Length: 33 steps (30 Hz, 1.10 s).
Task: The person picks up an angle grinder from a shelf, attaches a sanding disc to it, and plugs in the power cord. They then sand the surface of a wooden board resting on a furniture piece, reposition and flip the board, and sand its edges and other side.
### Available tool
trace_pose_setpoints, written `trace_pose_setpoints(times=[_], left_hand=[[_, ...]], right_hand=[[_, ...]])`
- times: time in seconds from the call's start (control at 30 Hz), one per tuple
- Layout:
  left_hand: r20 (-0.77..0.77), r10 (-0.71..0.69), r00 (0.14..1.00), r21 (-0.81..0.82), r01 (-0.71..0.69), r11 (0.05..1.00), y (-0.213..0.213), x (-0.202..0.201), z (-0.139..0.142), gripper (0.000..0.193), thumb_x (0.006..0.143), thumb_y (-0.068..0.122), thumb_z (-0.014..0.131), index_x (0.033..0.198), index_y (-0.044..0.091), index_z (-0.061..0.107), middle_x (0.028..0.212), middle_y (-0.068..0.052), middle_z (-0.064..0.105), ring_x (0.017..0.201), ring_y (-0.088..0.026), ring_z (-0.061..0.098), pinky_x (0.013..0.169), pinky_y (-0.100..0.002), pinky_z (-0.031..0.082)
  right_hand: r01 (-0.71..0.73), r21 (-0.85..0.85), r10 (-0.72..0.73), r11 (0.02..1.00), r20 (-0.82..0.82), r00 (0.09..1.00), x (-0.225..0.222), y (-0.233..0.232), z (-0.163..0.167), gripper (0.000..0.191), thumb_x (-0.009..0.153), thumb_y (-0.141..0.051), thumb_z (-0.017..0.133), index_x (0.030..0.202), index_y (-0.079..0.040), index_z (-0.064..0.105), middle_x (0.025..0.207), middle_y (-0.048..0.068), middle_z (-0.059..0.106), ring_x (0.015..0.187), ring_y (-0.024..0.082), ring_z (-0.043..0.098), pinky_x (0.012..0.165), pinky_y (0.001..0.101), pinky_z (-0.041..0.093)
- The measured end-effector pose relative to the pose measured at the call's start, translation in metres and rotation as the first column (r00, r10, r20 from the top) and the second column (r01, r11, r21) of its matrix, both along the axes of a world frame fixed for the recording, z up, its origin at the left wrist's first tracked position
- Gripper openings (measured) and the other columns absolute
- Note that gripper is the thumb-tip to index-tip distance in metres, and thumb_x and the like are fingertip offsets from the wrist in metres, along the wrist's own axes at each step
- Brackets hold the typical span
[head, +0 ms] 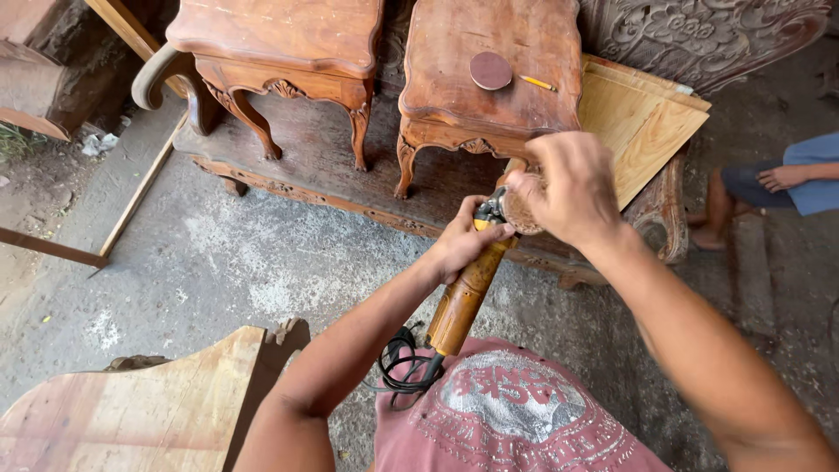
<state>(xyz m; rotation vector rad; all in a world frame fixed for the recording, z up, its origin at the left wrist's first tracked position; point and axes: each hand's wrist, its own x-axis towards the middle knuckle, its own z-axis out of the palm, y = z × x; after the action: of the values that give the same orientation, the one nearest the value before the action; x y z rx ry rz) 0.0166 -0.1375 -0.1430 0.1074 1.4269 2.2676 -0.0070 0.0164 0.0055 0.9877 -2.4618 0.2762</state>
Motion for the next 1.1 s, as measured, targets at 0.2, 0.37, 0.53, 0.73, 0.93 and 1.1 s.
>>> trace_pose_setpoints(times=[0.2, 0.37, 0.53, 0.73, 0.93, 1.1], left_hand=[[0.102, 0.012, 0.995, 0.059, -0.018, 0.998, -0.026, -0.008, 0.002, 0.069, 0.085, 0.024, 0.078, 0.138, 0.011, 0.037, 0.102, -0.013, 0.066, 0.084, -0.021, 0.067, 0.065, -0.037, 0.059], [0.161, 0.031, 0.986, 0.131, -0.052, 0.99, -0.037, -0.019, 0.002, 0.065, 0.088, 0.024, 0.076, 0.139, 0.012, 0.037, 0.102, -0.013, 0.067, 0.082, -0.022, 0.069, 0.064, -0.037, 0.061], [0.066, 0.088, 0.994, 0.104, -0.095, 0.99, -0.039, -0.048, 0.004, 0.063, 0.092, 0.022, 0.074, 0.142, 0.014, 0.037, 0.105, -0.012, 0.066, 0.087, -0.019, 0.068, 0.069, -0.036, 0.06], [0.077, 0.204, 0.976, 0.2, -0.216, 0.956, -0.043, -0.101, 0.011, 0.059, 0.094, 0.017, 0.073, 0.142, 0.009, 0.04, 0.11, -0.01, 0.068, 0.097, -0.02, 0.07, 0.079, -0.037, 0.061], [0.051, 0.304, 0.951, 0.065, -0.307, 0.949, -0.035, -0.172, 0.022, 0.056, 0.09, 0.017, 0.067, 0.14, 0.013, 0.04, 0.11, -0.012, 0.069, 0.097, -0.02, 0.069, 0.08, -0.037, 0.06], [0.008, 0.325, 0.946, 0.098, -0.325, 0.941, -0.018, -0.211, 0.03, 0.059, 0.093, 0.019, 0.072, 0.143, 0.009, 0.042, 0.121, -0.012, 0.063, 0.106, -0.02, 0.067, 0.086, -0.036, 0.06]], right_hand=[[0.057, 0.109, -0.081, 0.992, 0.23, 0.97, 0.005, -0.005, 0.001, 0.05, 0.082, -0.032, 0.072, 0.123, -0.005, 0.062, 0.124, 0.02, 0.059, 0.119, 0.038, 0.054, 0.101, 0.0518, 0.042], [-0.214, 0.192, 0.18, 0.958, 0.183, 0.967, -0.004, -0.004, 0.005, 0.067, 0.068, -0.013, 0.067, 0.136, -0.015, 0.064, 0.15, 0.022, 0.052, 0.143, 0.041, 0.04, 0.115, 0.0531, 0.028], [0.006, -0.14, 0.029, 0.99, 0.244, 0.969, -0.027, -0.024, -0.003, 0.063, 0.092, -0.038, 0.079, 0.142, -0.006, 0.057, 0.148, 0.022, 0.051, 0.145, 0.041, 0.04, 0.121, 0.0527, 0.03], [-0.157, -0.18, 0.17, 0.971, 0.059, 0.984, -0.092, -0.016, 0.01, 0.057, 0.09, -0.039, 0.082, 0.134, -0.011, 0.061, 0.146, 0.021, 0.055, 0.141, 0.041, 0.047, 0.119, 0.0514, 0.037], [-0.032, -0.215, 0.094, 0.976, 0.285, 0.954, -0.162, -0.034, 0.005, 0.084, 0.081, -0.045, 0.086, 0.146, -0.003, 0.054, 0.142, 0.028, 0.049, 0.131, 0.046, 0.048, 0.11, 0.0526, 0.042], [-0.499, 0.138, 0.515, 0.856, -0.134, 0.846, -0.241, -0.007, 0.027, 0.067, 0.071, -0.04, 0.084, 0.132, -0.029, 0.057, 0.147, 0.014, 0.055, 0.14, 0.036, 0.05, 0.112, 0.0559, 0.042]])
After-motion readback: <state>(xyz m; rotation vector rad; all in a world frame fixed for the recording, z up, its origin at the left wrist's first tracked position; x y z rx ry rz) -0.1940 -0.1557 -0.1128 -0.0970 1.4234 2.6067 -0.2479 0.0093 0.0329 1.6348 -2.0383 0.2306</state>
